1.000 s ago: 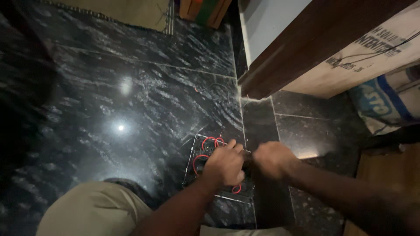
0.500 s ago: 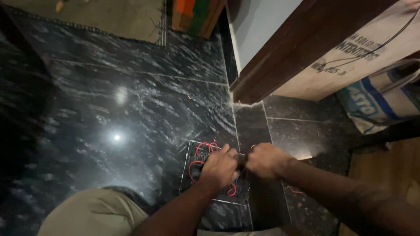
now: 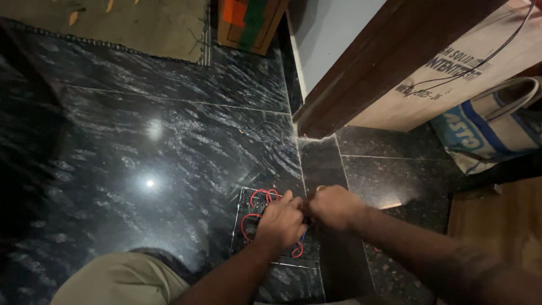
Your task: The person wires a plastic switchboard panel by stripping insulation from red and blue wires and securing them into terminals using a screwdriver.
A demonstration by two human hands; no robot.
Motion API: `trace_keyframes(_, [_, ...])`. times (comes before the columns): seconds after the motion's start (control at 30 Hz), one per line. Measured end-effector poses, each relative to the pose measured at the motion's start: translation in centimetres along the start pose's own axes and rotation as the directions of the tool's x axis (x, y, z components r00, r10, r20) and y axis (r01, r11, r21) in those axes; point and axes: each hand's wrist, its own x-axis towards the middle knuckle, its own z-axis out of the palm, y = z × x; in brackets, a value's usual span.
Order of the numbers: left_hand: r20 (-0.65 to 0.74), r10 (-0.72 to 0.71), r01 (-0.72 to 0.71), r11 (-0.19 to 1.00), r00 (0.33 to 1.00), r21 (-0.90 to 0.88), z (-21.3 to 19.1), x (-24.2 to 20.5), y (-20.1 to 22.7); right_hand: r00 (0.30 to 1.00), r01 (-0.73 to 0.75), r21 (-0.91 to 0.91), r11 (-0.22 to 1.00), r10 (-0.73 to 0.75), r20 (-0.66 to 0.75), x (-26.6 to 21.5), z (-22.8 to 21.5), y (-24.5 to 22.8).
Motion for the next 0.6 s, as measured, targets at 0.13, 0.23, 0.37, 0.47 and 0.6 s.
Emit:
trace_keyframes(0.13, [-0.087, 0.001, -0.009, 0.996, 0.996, -0.091, 0.4, 0.0, 0.0, 0.894, 0.443, -0.361, 0.821, -0.374, 0.245, -1.2, -1.4, -0.5])
trace_keyframes(0.23, [-0.177, 0.017, -0.036, 0.994, 0.984, -0.106, 1.2, -0.3, -0.1, 0.941, 0.295, -0.305, 0.905, -0.219, 0.260, -0.9, -2.2, -1.6])
trace_keyframes(0.37, [-0.206, 0.045, -0.066, 0.993, 0.978, -0.094, 2.1, -0.5, -0.6, 0.991, -0.046, -0.092, 0.995, 0.057, 0.119, -1.3, -2.2, -2.9])
trace_keyframes(0.47, [-0.674, 0.209, -0.176, 0.977, 0.709, 0.117, 2.3, -0.6, -0.5, 0.950, -0.304, 0.081, 0.949, 0.308, -0.044, -1.4, -2.0, -3.4])
trace_keyframes(0.6, [-0.212, 0.055, -0.097, 0.977, 0.976, -0.192, 1.3, -0.1, -0.8, 0.993, -0.095, -0.043, 0.995, 0.098, 0.070, -1.0, -2.5, -3.2])
